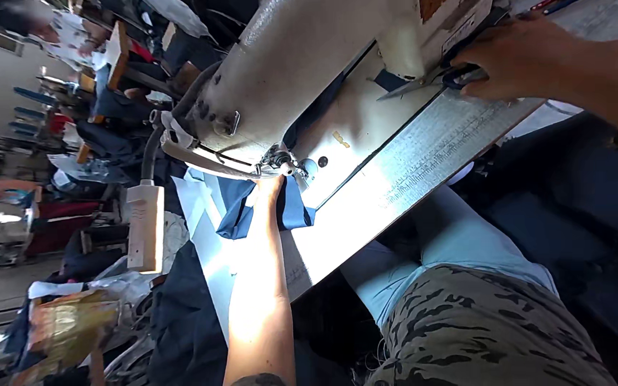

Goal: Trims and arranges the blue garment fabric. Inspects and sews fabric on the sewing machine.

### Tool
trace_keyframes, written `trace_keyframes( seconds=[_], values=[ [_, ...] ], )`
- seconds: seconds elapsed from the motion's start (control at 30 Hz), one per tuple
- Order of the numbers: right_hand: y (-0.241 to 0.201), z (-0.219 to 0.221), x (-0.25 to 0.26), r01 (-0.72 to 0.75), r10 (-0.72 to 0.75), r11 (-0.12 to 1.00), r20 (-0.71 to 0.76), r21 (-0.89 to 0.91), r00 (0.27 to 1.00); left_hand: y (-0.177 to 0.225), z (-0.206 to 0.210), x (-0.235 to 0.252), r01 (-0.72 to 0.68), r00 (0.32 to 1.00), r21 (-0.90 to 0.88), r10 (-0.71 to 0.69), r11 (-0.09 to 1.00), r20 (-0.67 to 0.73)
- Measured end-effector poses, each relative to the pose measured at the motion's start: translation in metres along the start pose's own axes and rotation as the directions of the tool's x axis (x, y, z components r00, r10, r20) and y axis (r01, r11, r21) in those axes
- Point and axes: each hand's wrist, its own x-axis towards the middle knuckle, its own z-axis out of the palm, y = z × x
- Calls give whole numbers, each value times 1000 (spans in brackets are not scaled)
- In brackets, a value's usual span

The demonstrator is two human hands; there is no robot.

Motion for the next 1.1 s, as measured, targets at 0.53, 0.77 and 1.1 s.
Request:
trace_keyframes(
  seconds=[0.53,0.77,1.1],
  values=[
    [-61,15,-15,162,-145,986,-261,45,954,-103,-39,-113,-70,995,-205,53,976,-86],
    [-65,41,-5,175,-165,985,-260,14,951,-107,-64,-233,-39,988,-242,1,969,-153],
    [-166,64,-31,514,-484,845,-200,146,852,-101,-97,-337,85,992,-234,-103,969,-66]
  ],
)
